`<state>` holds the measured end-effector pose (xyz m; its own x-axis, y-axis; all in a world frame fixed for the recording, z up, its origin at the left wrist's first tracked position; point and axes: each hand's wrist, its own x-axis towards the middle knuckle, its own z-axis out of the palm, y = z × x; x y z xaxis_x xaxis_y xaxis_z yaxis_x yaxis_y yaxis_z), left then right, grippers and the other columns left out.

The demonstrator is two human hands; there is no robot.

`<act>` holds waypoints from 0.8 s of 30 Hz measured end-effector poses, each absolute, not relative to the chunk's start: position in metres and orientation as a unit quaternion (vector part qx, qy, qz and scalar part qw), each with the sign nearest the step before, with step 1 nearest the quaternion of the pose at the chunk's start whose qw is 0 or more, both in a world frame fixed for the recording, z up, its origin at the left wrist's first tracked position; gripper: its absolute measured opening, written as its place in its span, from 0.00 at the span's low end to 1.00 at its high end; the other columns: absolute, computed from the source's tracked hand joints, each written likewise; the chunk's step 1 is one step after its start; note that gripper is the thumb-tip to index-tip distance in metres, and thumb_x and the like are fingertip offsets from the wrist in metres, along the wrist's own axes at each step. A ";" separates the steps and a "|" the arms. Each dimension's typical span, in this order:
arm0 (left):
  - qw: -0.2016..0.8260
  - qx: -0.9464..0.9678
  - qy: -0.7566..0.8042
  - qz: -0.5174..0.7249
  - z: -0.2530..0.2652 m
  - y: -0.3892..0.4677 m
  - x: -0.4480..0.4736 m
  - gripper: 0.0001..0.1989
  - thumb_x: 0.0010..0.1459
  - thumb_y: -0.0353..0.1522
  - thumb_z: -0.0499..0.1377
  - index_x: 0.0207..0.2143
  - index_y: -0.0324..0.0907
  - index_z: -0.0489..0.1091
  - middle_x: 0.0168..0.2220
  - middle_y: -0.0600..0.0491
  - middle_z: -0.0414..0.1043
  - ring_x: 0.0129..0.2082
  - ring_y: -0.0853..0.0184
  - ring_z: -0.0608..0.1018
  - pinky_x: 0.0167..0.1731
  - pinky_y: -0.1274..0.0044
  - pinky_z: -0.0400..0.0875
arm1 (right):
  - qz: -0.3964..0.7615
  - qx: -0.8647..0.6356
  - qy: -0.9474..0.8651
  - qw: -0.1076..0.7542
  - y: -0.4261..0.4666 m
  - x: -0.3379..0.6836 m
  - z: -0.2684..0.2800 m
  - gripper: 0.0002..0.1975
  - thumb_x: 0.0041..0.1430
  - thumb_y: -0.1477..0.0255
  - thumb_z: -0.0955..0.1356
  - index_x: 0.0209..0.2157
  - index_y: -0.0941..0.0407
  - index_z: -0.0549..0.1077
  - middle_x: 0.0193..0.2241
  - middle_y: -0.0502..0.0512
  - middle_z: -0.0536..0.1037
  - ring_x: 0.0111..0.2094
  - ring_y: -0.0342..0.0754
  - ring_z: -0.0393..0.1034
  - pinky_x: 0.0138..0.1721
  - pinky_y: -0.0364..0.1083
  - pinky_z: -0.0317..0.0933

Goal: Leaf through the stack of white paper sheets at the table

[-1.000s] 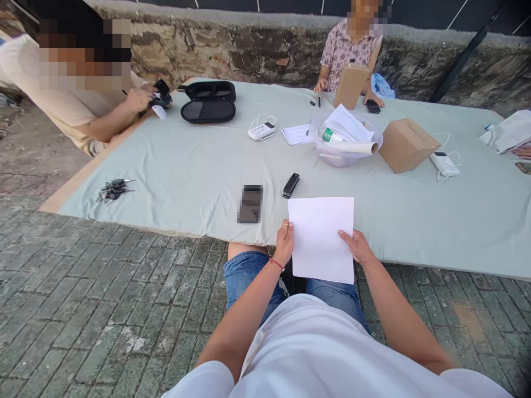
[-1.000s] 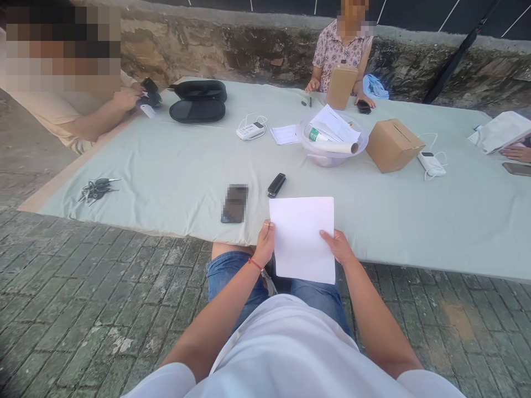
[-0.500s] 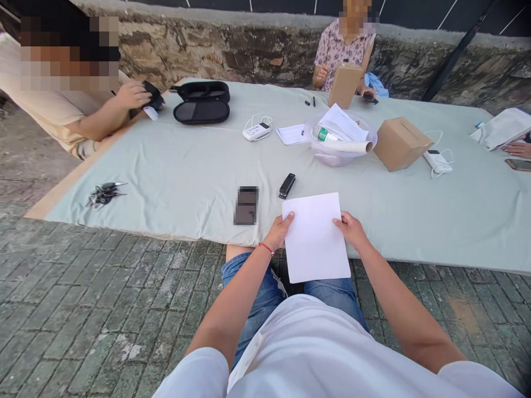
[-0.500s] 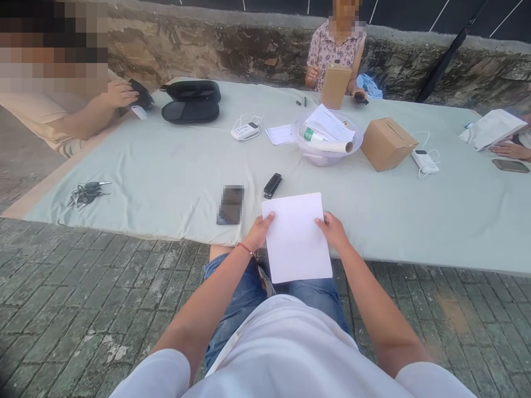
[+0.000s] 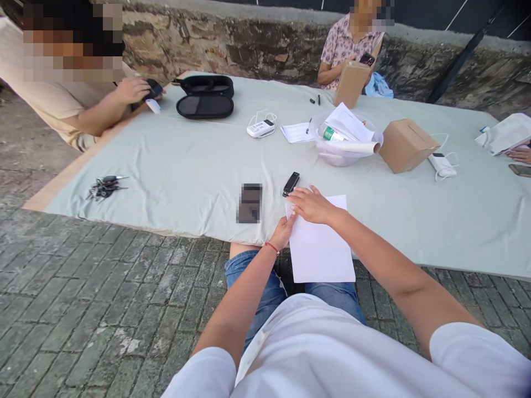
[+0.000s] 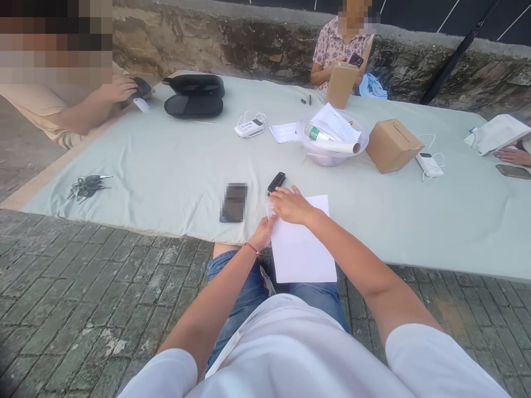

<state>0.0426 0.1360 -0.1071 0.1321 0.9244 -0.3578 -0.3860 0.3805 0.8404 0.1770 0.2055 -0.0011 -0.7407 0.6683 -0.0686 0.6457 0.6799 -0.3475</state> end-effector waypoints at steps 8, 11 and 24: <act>0.681 0.296 0.482 0.464 -0.111 0.137 0.043 0.27 0.51 0.56 0.62 0.31 0.38 0.73 0.24 0.48 0.74 0.29 0.60 0.78 0.29 0.71 0.70 | 0.169 -0.349 -0.921 0.020 0.202 0.167 -0.007 0.18 0.68 0.69 0.58 0.55 0.54 0.70 0.57 0.61 0.71 0.62 0.59 0.57 0.62 0.65 0.44; 0.671 0.335 0.480 0.455 -0.110 0.136 0.042 0.29 0.51 0.57 0.60 0.29 0.38 0.72 0.21 0.51 0.71 0.24 0.64 0.74 0.26 0.73 0.67 | 0.186 -0.355 -0.916 0.029 0.209 0.164 -0.008 0.15 0.67 0.70 0.60 0.47 0.55 0.75 0.48 0.60 0.77 0.52 0.56 0.67 0.53 0.55 0.55; 0.629 0.353 0.519 0.459 -0.108 0.132 0.039 0.31 0.52 0.61 0.55 0.22 0.41 0.68 0.19 0.53 0.63 0.25 0.65 0.70 0.29 0.71 0.65 | 0.283 -0.388 -0.877 0.010 0.233 0.168 -0.008 0.15 0.64 0.64 0.63 0.30 0.55 0.76 0.26 0.49 0.75 0.28 0.45 0.65 0.30 0.44 0.50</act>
